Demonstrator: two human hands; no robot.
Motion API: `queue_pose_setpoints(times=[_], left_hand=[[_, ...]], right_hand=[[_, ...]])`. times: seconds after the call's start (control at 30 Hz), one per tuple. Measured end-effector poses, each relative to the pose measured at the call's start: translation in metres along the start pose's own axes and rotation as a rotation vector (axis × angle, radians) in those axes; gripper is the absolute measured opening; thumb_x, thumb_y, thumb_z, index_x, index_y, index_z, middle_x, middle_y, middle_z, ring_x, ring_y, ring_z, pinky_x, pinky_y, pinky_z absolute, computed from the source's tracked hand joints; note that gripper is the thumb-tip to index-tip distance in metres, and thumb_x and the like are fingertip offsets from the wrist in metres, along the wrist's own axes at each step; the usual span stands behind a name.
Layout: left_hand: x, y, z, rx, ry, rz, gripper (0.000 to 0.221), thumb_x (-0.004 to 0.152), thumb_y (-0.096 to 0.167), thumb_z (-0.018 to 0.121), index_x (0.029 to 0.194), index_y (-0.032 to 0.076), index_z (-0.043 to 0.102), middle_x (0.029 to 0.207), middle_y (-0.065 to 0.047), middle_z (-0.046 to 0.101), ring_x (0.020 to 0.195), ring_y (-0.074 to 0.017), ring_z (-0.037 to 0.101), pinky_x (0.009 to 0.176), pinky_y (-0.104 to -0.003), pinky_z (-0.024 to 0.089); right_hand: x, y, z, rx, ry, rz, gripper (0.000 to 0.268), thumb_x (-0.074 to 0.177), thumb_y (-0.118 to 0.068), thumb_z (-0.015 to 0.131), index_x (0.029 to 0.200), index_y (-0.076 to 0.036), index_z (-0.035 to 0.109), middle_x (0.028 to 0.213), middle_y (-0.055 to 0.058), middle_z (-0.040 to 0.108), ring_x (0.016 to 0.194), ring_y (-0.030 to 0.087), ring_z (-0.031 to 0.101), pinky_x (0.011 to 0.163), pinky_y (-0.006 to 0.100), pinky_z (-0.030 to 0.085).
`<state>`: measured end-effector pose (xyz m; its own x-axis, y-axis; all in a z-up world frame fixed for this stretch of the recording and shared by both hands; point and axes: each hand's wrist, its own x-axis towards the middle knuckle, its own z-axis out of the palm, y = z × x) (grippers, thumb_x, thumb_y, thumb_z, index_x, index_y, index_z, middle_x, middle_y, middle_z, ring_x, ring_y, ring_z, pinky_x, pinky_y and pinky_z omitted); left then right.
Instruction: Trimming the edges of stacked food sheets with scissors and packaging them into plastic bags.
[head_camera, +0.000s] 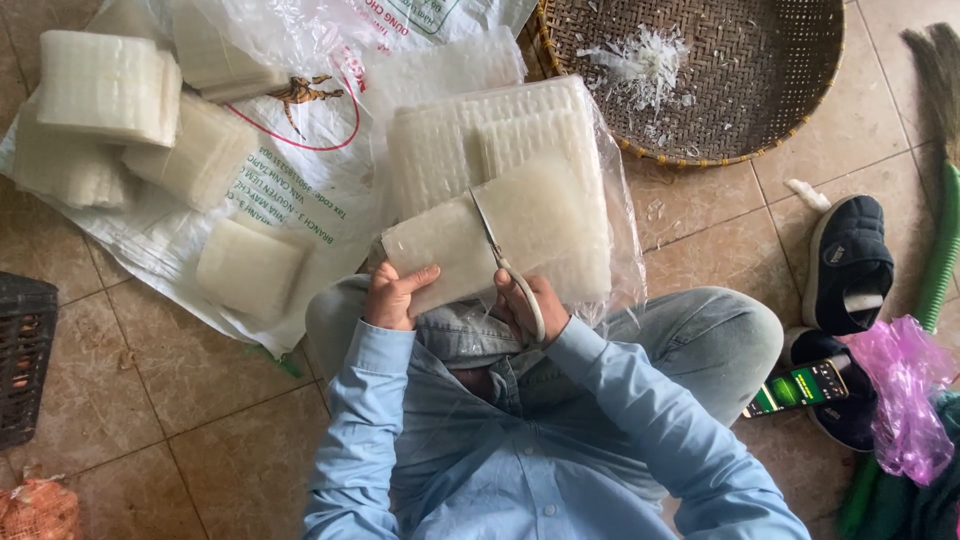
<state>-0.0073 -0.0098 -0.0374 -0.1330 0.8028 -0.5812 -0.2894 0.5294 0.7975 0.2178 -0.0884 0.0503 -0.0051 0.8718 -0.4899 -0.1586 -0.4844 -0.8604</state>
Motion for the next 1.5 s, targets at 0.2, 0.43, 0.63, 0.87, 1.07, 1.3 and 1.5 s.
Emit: queue_pose_setpoints(times=[0.2,0.43,0.63,0.87,1.07,1.3,1.5], left_hand=[[-0.015,0.019,0.011,-0.032,0.006,-0.020,0.043,0.059,-0.004,0.093,0.094,0.004,0.070,0.079,-0.016,0.074,0.069,-0.0319,0.076,0.063,-0.045,0.064],[-0.005,0.009,0.000,-0.059,0.085,-0.025,0.043,0.060,-0.001,0.095,0.092,0.007,0.067,0.080,-0.014,0.074,0.070,-0.0292,0.076,0.063,-0.042,0.065],[-0.052,0.061,0.017,-0.121,0.015,0.081,0.041,0.065,0.000,0.092,0.097,0.010,0.068,0.084,-0.012,0.073,0.077,-0.0289,0.078,0.072,-0.042,0.065],[-0.077,0.075,0.114,0.013,-0.189,0.177,0.043,0.062,0.000,0.094,0.097,0.009,0.071,0.084,-0.011,0.073,0.078,-0.0206,0.075,0.074,-0.041,0.064],[-0.061,0.046,0.152,0.353,-0.252,0.478,0.045,0.068,0.005,0.091,0.106,0.004,0.068,0.091,-0.016,0.072,0.091,-0.0222,0.068,0.086,-0.043,0.056],[-0.054,0.024,0.134,0.799,0.021,0.766,0.064,0.070,0.025,0.093,0.118,0.002,0.059,0.105,-0.021,0.062,0.107,-0.0463,0.062,0.097,-0.055,0.048],[-0.058,0.009,0.138,0.685,0.034,0.625,0.077,0.074,0.022,0.091,0.137,0.004,0.050,0.126,-0.022,0.052,0.124,-0.0430,0.051,0.109,-0.054,0.041]], right_hand=[[0.003,0.003,0.000,-0.012,0.020,0.003,0.064,0.103,-0.054,0.061,0.063,-0.004,0.061,0.033,0.011,0.046,0.028,0.021,0.049,0.036,0.026,0.038],[0.001,0.009,-0.001,0.007,0.022,0.010,0.062,0.102,-0.052,0.063,0.062,-0.005,0.061,0.032,0.010,0.046,0.026,0.019,0.046,0.033,0.026,0.036],[-0.020,-0.030,-0.028,-0.019,0.124,-0.136,0.031,0.083,-0.022,0.086,0.067,-0.005,0.065,0.045,0.010,0.055,0.040,0.017,0.056,0.045,0.026,0.042],[0.032,-0.014,-0.134,-0.587,0.704,-0.339,0.036,0.077,-0.041,0.097,0.100,-0.022,0.078,0.063,0.002,0.061,0.061,0.018,0.061,0.060,0.029,0.047],[0.061,-0.006,-0.130,-0.779,0.770,-0.375,0.045,0.068,-0.036,0.097,0.092,-0.012,0.067,0.069,0.011,0.066,0.070,0.034,0.070,0.065,0.046,0.051],[0.056,-0.019,-0.109,-0.831,0.562,-0.533,0.025,0.066,-0.014,0.078,0.088,-0.018,0.066,0.078,0.002,0.068,0.071,0.023,0.070,0.068,0.036,0.057],[0.059,-0.009,-0.113,-0.833,0.456,-0.520,0.026,0.064,-0.013,0.076,0.087,-0.019,0.066,0.077,0.001,0.067,0.073,0.024,0.070,0.069,0.039,0.057]])
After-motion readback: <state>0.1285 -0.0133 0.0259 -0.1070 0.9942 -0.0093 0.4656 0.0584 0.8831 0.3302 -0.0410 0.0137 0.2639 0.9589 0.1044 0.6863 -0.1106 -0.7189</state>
